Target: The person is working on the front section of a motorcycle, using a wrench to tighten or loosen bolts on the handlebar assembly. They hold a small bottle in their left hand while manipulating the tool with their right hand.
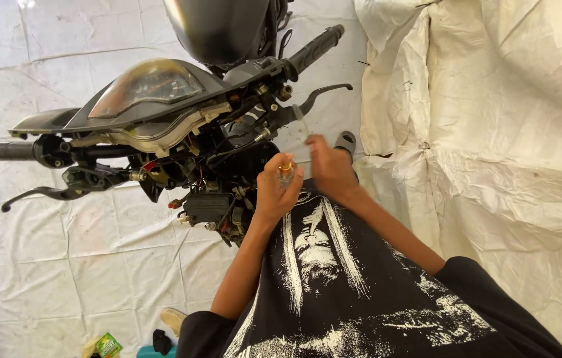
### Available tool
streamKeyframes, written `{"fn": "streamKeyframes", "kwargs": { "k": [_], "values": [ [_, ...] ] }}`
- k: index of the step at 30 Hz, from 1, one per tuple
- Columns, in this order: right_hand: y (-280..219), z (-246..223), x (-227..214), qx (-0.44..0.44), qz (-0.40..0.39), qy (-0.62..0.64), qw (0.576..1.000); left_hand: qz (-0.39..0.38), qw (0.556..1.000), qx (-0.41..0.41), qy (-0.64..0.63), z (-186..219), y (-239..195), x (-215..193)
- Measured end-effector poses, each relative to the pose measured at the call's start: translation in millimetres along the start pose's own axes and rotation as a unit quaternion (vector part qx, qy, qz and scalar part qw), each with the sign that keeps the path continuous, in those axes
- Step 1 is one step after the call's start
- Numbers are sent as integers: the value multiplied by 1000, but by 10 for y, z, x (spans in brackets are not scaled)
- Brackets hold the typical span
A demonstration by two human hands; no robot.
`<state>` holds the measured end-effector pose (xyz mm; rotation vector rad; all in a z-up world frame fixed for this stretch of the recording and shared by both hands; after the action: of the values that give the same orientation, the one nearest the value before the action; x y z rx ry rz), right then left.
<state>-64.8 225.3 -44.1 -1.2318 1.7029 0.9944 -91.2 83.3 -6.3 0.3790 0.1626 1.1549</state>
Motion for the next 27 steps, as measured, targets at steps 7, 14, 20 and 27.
{"fn": "streamKeyframes", "kwargs": {
  "k": [7,14,20,27],
  "values": [
    [120,542,-24,98,58,45,992,-24,999,-21,-6,99,78,58],
    [125,434,7,57,47,17,997,-70,996,-53,27,39,130,237],
    [174,210,-264,120,36,77,989,-94,993,-70,27,-64,198,451],
    [151,1019,188,167,82,42,982,-106,991,-50,60,-67,478,606]
  ]
}}
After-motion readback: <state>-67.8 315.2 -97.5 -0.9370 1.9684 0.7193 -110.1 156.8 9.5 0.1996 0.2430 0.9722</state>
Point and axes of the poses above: each hand's wrist, its own y-axis towards the middle knuckle, its own x-axis out of the palm, z = x × y, the point moved 10 cm from there along y, towards the middle knuckle, and after that the axes turned 12 degrees about -y, right-handed, at the moved point
